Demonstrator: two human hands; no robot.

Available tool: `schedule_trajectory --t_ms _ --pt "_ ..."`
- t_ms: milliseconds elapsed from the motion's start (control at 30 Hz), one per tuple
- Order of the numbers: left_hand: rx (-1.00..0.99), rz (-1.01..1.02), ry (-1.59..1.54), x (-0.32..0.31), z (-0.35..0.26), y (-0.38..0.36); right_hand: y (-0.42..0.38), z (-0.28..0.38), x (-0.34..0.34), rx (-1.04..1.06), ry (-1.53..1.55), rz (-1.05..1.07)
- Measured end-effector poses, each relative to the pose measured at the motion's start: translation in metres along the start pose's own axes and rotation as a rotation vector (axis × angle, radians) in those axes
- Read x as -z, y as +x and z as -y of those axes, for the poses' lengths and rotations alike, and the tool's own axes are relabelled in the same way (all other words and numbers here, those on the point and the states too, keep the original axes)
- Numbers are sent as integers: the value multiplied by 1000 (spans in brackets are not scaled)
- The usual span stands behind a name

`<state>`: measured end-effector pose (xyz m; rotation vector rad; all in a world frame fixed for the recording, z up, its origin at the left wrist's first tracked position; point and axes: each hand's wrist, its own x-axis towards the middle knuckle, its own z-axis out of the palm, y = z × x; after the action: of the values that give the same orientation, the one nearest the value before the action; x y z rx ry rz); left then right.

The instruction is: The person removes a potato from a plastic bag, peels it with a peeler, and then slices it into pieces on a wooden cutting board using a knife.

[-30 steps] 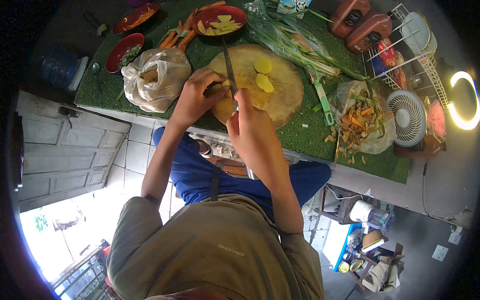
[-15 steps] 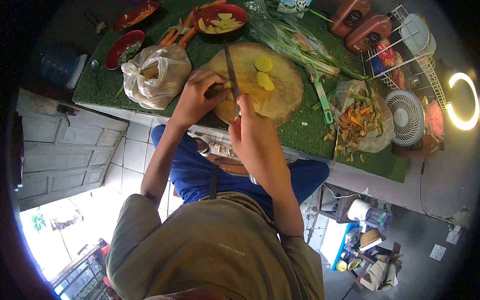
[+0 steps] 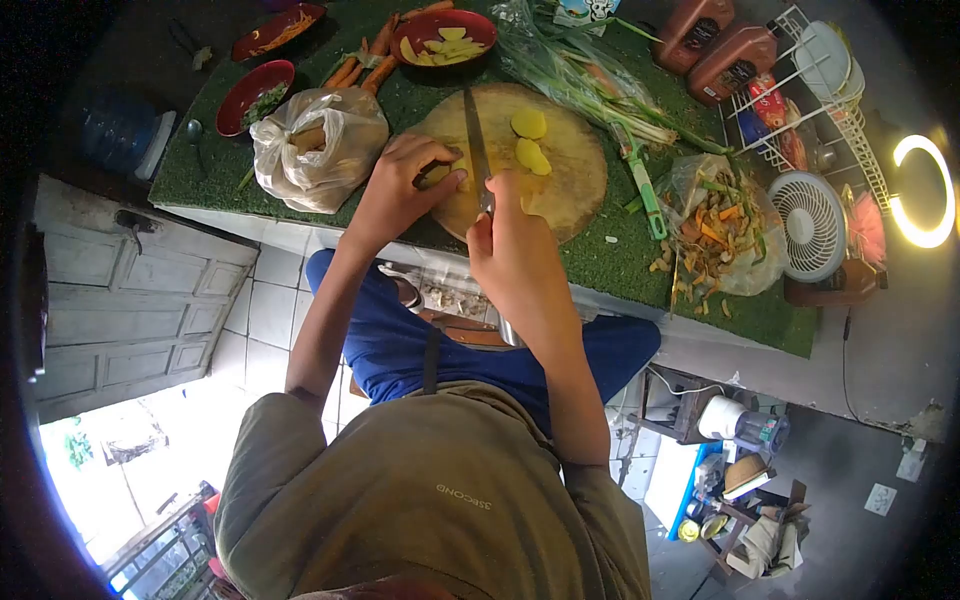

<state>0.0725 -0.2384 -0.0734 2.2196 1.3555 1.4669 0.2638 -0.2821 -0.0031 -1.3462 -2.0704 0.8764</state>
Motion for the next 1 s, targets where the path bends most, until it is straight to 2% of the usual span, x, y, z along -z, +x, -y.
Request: schedule_trajectory --t_ms 133,433,1000 --pt "52 36 7 2 -1 -2 -7 4 2 8 26 -2" --pt "17 -8 15 -1 -1 -3 -10 5 -3 121 -22 -69" --pt "15 -1 31 0 -1 -3 -16 14 3 118 -82 -55"
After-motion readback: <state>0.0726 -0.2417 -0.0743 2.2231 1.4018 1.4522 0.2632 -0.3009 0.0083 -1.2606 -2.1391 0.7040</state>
